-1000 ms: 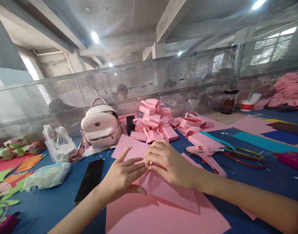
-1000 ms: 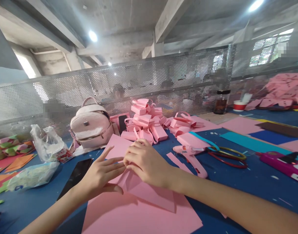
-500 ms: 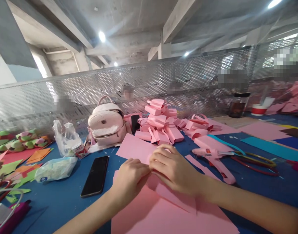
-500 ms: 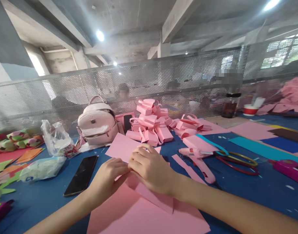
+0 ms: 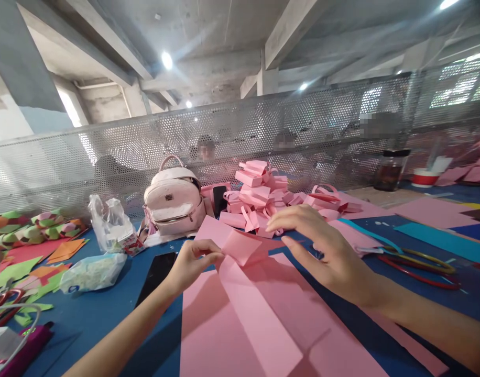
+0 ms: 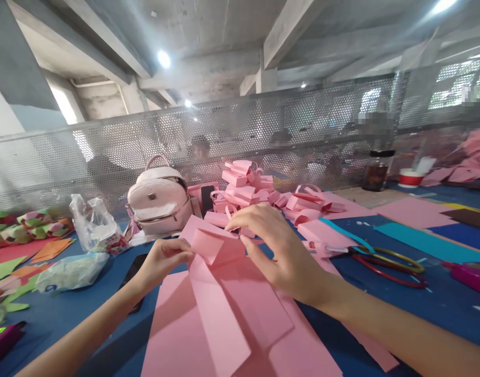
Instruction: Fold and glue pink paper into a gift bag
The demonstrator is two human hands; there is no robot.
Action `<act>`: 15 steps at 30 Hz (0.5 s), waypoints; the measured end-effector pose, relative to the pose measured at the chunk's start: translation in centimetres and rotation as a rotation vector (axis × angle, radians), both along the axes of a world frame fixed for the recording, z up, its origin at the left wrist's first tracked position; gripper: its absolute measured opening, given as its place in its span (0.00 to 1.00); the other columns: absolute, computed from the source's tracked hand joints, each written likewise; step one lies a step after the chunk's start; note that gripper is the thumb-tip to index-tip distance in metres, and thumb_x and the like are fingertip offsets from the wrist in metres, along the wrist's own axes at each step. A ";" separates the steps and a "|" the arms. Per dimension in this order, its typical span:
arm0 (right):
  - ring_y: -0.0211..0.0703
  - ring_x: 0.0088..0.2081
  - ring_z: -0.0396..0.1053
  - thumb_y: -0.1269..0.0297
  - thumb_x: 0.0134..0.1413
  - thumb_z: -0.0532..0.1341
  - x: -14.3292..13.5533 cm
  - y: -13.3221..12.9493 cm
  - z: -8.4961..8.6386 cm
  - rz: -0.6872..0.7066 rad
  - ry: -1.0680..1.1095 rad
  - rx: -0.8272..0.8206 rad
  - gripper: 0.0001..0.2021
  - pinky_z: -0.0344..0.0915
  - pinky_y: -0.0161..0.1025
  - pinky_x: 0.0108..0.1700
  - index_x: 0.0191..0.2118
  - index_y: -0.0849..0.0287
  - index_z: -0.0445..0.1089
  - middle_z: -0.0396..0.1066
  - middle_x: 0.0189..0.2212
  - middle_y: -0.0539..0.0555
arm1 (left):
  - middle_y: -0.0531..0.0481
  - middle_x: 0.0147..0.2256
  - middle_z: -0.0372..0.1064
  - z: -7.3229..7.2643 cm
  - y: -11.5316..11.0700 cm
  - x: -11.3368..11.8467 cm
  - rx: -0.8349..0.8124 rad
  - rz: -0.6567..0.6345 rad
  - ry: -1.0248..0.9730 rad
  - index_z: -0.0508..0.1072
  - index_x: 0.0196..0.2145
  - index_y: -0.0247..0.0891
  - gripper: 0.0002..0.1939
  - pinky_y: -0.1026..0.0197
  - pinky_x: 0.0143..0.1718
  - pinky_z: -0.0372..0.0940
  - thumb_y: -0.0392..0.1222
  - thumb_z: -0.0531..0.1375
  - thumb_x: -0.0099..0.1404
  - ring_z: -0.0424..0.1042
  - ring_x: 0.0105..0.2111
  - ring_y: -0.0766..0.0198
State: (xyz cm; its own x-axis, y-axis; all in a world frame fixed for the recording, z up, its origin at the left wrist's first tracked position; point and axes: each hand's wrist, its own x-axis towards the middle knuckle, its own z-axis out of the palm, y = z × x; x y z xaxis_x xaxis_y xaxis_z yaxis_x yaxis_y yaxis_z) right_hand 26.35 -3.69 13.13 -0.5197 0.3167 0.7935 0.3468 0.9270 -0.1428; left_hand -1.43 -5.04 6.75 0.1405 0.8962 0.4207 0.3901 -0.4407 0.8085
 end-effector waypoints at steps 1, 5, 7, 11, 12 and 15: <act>0.49 0.51 0.67 0.70 0.65 0.53 0.4 0.1 -0.2 -0.007 0.029 -0.093 0.11 0.64 0.46 0.53 0.49 0.51 0.66 0.70 0.47 0.55 | 0.48 0.26 0.75 -0.1 0.2 -0.1 -0.016 -0.022 -0.025 0.76 0.25 0.34 0.15 0.64 0.29 0.66 0.48 0.63 0.63 0.72 0.27 0.63; 0.50 0.54 0.67 0.61 0.67 0.54 2.1 0.8 -2.0 -0.052 0.093 -0.361 0.12 0.68 0.44 0.52 0.54 0.48 0.63 0.68 0.52 0.55 | 0.48 0.25 0.73 -1.4 0.5 -0.1 -0.083 -0.057 -0.103 0.77 0.24 0.33 0.18 0.63 0.30 0.67 0.53 0.65 0.61 0.71 0.26 0.64; 0.50 0.54 0.68 0.57 0.68 0.52 2.8 1.3 -3.1 -0.016 0.099 -0.471 0.12 0.67 0.44 0.54 0.54 0.48 0.64 0.69 0.52 0.55 | 0.48 0.24 0.74 -2.3 0.5 0.0 -0.123 -0.064 -0.127 0.78 0.24 0.33 0.18 0.62 0.31 0.68 0.52 0.66 0.59 0.72 0.26 0.63; 0.50 0.54 0.68 0.57 0.69 0.50 3.4 1.8 -4.7 0.022 0.069 -0.542 0.14 0.67 0.45 0.55 0.55 0.49 0.63 0.68 0.53 0.56 | 0.47 0.23 0.75 -4.1 0.2 0.3 -0.202 -0.062 -0.167 0.79 0.26 0.33 0.15 0.62 0.30 0.67 0.50 0.67 0.58 0.72 0.24 0.63; 0.49 0.54 0.67 0.58 0.69 0.51 3.3 1.7 -4.9 0.011 0.074 -0.484 0.13 0.67 0.45 0.54 0.56 0.49 0.63 0.68 0.53 0.56 | 0.47 0.23 0.74 -4.4 0.1 0.3 -0.221 -0.059 -0.176 0.79 0.26 0.33 0.15 0.62 0.29 0.67 0.49 0.67 0.58 0.71 0.23 0.63; 0.47 0.51 0.67 0.69 0.66 0.53 2.5 0.9 -4.8 0.055 0.068 -0.166 0.13 0.66 0.42 0.52 0.53 0.52 0.64 0.69 0.47 0.56 | 0.48 0.22 0.73 -5.1 -0.2 0.6 -0.263 -0.035 -0.198 0.79 0.26 0.33 0.12 0.64 0.27 0.65 0.46 0.66 0.60 0.69 0.21 0.65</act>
State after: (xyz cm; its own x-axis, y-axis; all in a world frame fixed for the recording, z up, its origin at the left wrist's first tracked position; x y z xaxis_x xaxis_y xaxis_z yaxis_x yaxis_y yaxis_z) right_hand 28.82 -2.78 8.31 -0.4867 0.4190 0.7665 0.2805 0.9059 -0.3172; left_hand -0.86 -5.25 1.68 0.1114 0.9739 0.1978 0.2028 -0.2171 0.9548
